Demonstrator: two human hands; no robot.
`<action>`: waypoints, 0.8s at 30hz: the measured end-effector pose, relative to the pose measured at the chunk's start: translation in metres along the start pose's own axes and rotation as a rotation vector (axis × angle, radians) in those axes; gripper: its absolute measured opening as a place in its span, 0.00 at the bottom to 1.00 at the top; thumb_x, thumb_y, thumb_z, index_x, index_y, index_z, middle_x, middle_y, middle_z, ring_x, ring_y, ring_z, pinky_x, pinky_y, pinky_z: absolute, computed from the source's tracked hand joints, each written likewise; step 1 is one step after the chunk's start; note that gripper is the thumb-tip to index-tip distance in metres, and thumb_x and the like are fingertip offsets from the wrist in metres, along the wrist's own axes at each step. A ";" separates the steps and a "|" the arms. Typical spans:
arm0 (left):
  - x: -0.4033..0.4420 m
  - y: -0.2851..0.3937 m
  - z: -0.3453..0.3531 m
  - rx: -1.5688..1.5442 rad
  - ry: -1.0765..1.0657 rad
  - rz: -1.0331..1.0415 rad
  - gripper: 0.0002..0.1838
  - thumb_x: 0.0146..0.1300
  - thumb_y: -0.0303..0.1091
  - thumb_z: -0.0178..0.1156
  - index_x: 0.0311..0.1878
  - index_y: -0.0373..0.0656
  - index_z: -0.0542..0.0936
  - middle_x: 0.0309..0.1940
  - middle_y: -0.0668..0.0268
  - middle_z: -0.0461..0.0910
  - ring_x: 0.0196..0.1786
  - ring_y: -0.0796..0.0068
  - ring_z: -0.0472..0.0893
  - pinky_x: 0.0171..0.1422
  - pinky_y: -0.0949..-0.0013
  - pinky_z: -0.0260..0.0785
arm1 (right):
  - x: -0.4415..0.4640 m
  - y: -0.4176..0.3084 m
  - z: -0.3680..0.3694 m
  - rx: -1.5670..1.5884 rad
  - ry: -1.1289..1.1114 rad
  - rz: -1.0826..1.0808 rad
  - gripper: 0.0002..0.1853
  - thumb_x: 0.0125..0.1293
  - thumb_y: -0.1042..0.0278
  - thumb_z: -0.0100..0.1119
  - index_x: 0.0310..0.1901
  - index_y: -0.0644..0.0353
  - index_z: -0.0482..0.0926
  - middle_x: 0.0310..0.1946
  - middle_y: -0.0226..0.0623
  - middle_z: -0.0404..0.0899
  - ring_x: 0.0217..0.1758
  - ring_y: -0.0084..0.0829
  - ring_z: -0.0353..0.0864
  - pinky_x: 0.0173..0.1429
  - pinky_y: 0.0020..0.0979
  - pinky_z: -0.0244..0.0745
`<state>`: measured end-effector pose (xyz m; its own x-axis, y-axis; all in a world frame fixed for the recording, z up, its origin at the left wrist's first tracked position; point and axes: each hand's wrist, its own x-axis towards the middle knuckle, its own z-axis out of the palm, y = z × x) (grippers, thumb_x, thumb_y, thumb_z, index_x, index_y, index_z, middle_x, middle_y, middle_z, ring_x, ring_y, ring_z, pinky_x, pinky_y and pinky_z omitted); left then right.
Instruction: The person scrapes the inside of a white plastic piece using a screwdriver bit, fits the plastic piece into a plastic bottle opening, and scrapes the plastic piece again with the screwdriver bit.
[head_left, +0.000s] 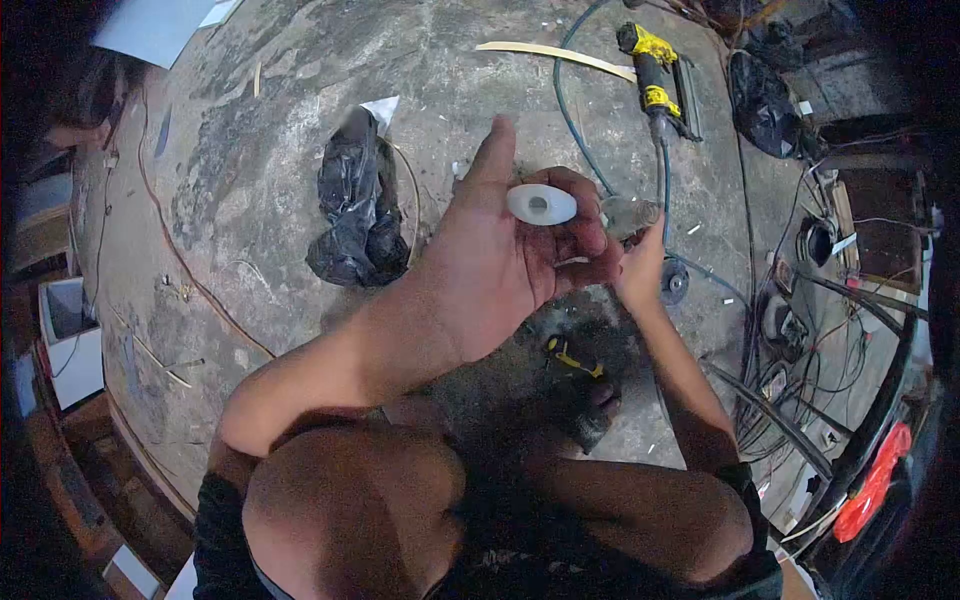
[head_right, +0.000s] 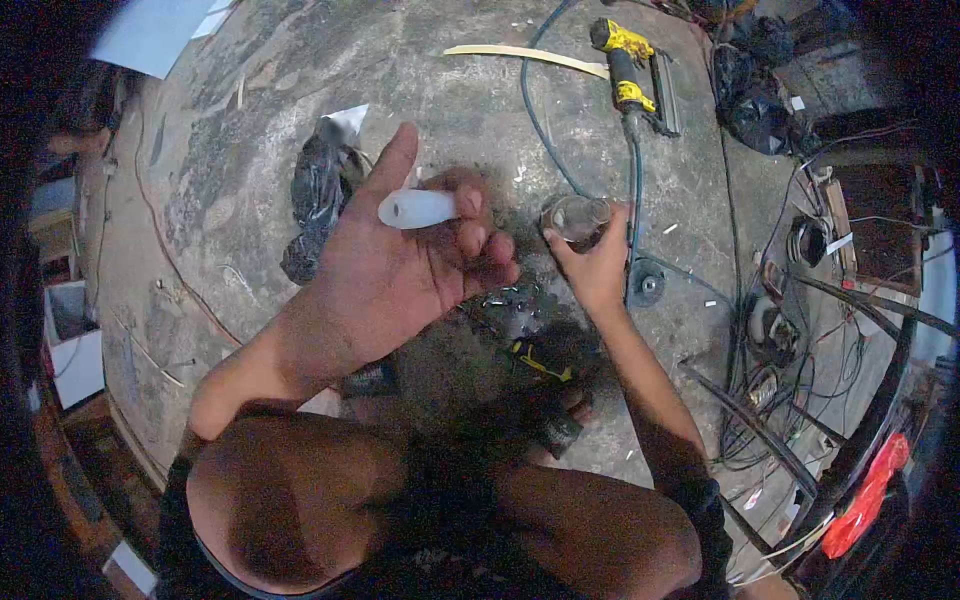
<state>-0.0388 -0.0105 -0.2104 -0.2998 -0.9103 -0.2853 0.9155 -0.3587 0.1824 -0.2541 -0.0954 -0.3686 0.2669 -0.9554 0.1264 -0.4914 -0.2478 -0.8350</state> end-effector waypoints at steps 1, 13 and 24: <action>0.000 0.000 0.002 0.017 0.007 0.003 0.33 0.70 0.63 0.39 0.34 0.40 0.77 0.24 0.62 0.79 0.40 0.61 0.81 0.56 0.56 0.72 | -0.001 0.003 0.000 -0.028 0.012 -0.051 0.37 0.46 0.66 0.77 0.55 0.66 0.64 0.44 0.50 0.78 0.47 0.40 0.80 0.55 0.37 0.73; -0.004 0.014 -0.007 0.213 0.351 0.026 0.19 0.69 0.48 0.45 0.41 0.41 0.74 0.25 0.72 0.65 0.27 0.76 0.63 0.36 0.69 0.60 | -0.121 0.000 -0.045 -0.440 -0.448 -0.001 0.32 0.52 0.65 0.68 0.58 0.64 0.66 0.53 0.50 0.70 0.58 0.47 0.68 0.63 0.45 0.62; -0.026 -0.010 -0.061 0.406 -0.056 0.270 0.22 0.67 0.37 0.55 0.60 0.37 0.66 0.44 0.64 0.72 0.44 0.74 0.74 0.55 0.62 0.69 | -0.159 0.005 -0.054 -0.368 -0.673 0.053 0.23 0.64 0.62 0.59 0.59 0.59 0.70 0.51 0.48 0.76 0.55 0.48 0.75 0.60 0.42 0.67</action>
<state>-0.0237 0.0292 -0.2627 -0.0906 -0.9875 -0.1287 0.7872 -0.1501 0.5981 -0.3433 0.0465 -0.3640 0.6244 -0.6929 -0.3606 -0.7305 -0.3545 -0.5837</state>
